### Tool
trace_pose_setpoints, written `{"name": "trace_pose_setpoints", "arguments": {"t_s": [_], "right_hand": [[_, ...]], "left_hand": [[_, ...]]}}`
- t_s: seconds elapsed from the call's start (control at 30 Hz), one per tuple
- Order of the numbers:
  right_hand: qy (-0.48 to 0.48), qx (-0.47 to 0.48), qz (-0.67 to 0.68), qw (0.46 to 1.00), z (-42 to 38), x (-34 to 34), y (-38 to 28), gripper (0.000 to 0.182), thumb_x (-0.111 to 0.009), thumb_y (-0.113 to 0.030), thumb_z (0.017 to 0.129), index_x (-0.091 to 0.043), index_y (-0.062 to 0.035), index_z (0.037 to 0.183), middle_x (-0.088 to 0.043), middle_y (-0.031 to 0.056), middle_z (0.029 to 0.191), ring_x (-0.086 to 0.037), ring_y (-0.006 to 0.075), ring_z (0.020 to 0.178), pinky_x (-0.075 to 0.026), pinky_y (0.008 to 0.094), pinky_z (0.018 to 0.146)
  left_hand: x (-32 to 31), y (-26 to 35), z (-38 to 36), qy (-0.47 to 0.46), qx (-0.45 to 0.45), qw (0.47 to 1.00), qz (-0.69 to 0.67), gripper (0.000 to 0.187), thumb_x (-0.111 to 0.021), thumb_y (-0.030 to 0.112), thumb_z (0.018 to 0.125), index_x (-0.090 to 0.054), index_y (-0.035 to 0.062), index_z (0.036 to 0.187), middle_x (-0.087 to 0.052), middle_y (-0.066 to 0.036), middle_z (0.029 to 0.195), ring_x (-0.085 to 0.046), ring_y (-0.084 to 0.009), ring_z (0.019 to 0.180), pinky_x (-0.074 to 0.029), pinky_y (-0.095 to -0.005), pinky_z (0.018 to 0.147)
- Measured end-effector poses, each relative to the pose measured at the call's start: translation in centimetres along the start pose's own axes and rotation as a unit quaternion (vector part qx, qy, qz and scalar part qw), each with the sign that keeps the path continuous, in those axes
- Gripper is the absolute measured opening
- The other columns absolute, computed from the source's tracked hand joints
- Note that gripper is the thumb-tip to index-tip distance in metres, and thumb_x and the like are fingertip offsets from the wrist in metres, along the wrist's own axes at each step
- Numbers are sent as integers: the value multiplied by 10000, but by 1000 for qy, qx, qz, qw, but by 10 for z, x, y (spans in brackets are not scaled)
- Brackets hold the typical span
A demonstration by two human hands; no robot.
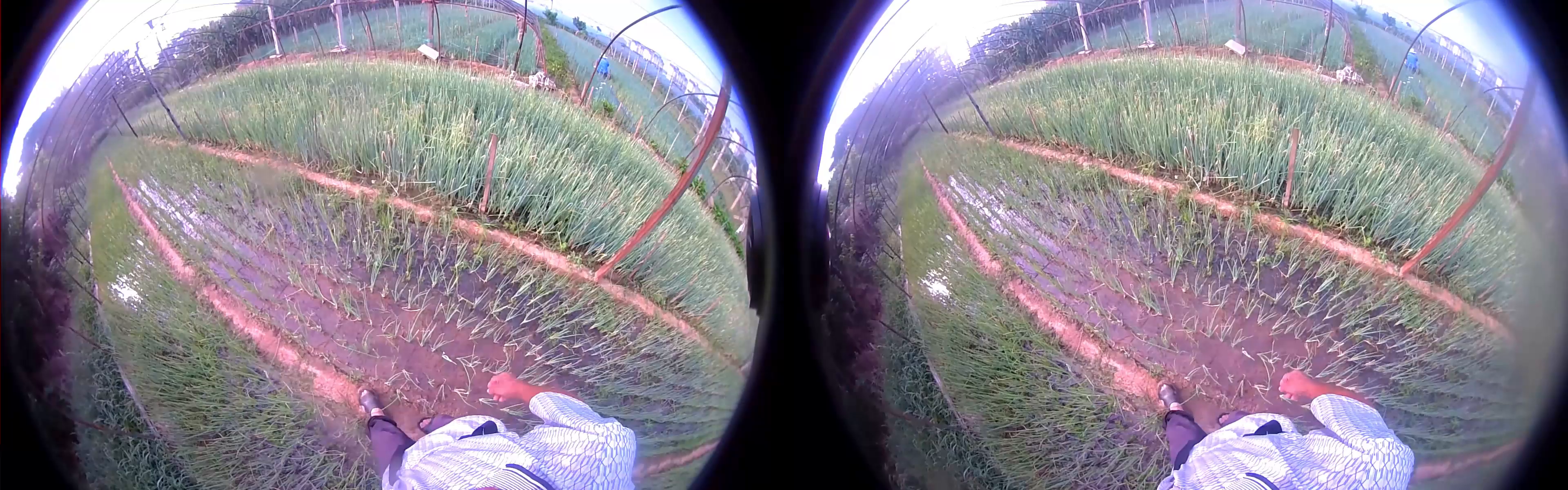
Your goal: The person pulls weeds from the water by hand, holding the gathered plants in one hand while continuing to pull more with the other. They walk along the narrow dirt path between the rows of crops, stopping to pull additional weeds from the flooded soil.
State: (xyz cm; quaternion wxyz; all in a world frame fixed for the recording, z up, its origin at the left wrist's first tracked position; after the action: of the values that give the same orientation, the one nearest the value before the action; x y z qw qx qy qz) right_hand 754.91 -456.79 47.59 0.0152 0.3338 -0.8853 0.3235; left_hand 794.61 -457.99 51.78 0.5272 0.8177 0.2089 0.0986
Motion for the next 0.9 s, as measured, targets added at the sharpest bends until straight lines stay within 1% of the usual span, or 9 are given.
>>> {"name": "trace_pose_setpoints", "arguments": {"t_s": [0.03, 0.07, 0.17, 0.27, 0.5, 0.57, 0.63, 0.77, 0.9], "right_hand": [[-69, 99, -179, 977, 9, -6, 6, 189, -634, -193, 823, -647, -25, 908, -666, 72, 747, -641, 146, 611, -538, 283, 526], [-136, 192, -350, 907, 21, -16, 11, 191, -637, -213, 812, -657, -35, 878, -663, 76, 708, -638, 154, 587, -536, 294, 520], [-15, -106, -79, 991, 1, -42, -12, 205, -573, -216, 827, -673, -41, 867, -693, 81, 793, -649, 139, 596, -551, 270, 556], [13, -187, -74, 980, 25, -74, -27, 205, -583, -212, 811, -677, -48, 889, -690, 73, 770, -649, 136, 590, -552, 270, 544], [-2, -63, -90, 994, 68, -113, -172, 175, -613, -198, 806, -672, -50, 877, -676, 62, 726, -642, 127, 580, -543, 273, 512], [-21, 42, -139, 989, 106, -120, -163, 160, -627, -190, 814, -654, -41, 866, -656, 70, 697, -636, 128, 570, -526, 269, 484], [15, -28, -2, 999, 106, -120, -194, 158, -631, -184, 820, -643, -31, 856, -648, 77, 685, -634, 132, 564, -518, 268, 473], [5, -20, -102, 995, 132, -130, -217, 163, -597, -206, 807, -660, -56, 800, -663, 72, 648, -633, 157, 509, -526, 275, 470], [-11, -88, -150, 985, 147, -157, -266, 172, -578, -215, 805, -659, -64, 793, -676, 62, 664, -633, 135, 511, -518, 265, 464]], "left_hand": [[3, -1, 9, -11, 10, 1000, 4, 121, -580, 137, 814, -542, 124, 700, -526, -3, 645, -517, -139, 562, -382, -299, 473], [6, -3, 19, -20, 21, 1000, 4, 121, -579, 139, 813, -542, 122, 700, -528, -5, 646, -518, -142, 563, -383, -302, 475], [32, -12, 36, -37, 59, 998, 6, 122, -577, 146, 812, -544, 118, 698, -531, -12, 648, -521, -151, 567, -386, -309, 479], [67, -18, 47, -41, 98, 994, 5, 124, -575, 153, 810, -546, 113, 697, -534, -18, 650, -523, -159, 570, -389, -317, 483], [155, -1, 91, -23, 131, 991, 5, 133, -569, 170, 807, -551, 103, 693, -541, -34, 655, -530, -180, 577, -397, -334, 492], [175, 10, 104, -16, 129, 992, 5, 137, -568, 174, 806, -552, 100, 692, -543, -38, 656, -532, -186, 580, -399, -339, 495], [196, 18, 116, -9, 126, 992, 4, 141, -566, 179, 805, -554, 97, 691, -545, -43, 658, -534, -191, 582, -401, -345, 498], [239, 28, 134, 23, 130, 991, -7, 150, -563, 189, 803, -557, 91, 689, -549, -52, 660, -537, -203, 586, -405, -355, 503], [278, 36, 161, 46, 143, 989, -18, 161, -560, 198, 801, -559, 85, 687, -553, -61, 663, -541, -215, 590, -409, -365, 509]]}}
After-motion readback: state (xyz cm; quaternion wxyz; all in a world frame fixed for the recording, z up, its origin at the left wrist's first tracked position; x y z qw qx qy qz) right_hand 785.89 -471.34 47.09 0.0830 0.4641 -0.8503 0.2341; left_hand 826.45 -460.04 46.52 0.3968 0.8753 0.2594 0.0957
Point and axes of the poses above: each hand's wrist, its own z-axis towards the middle knuckle, its own x-axis out of the back of the hand, y = z × x, the point moved 3 cm from there along z, towards the middle knuckle
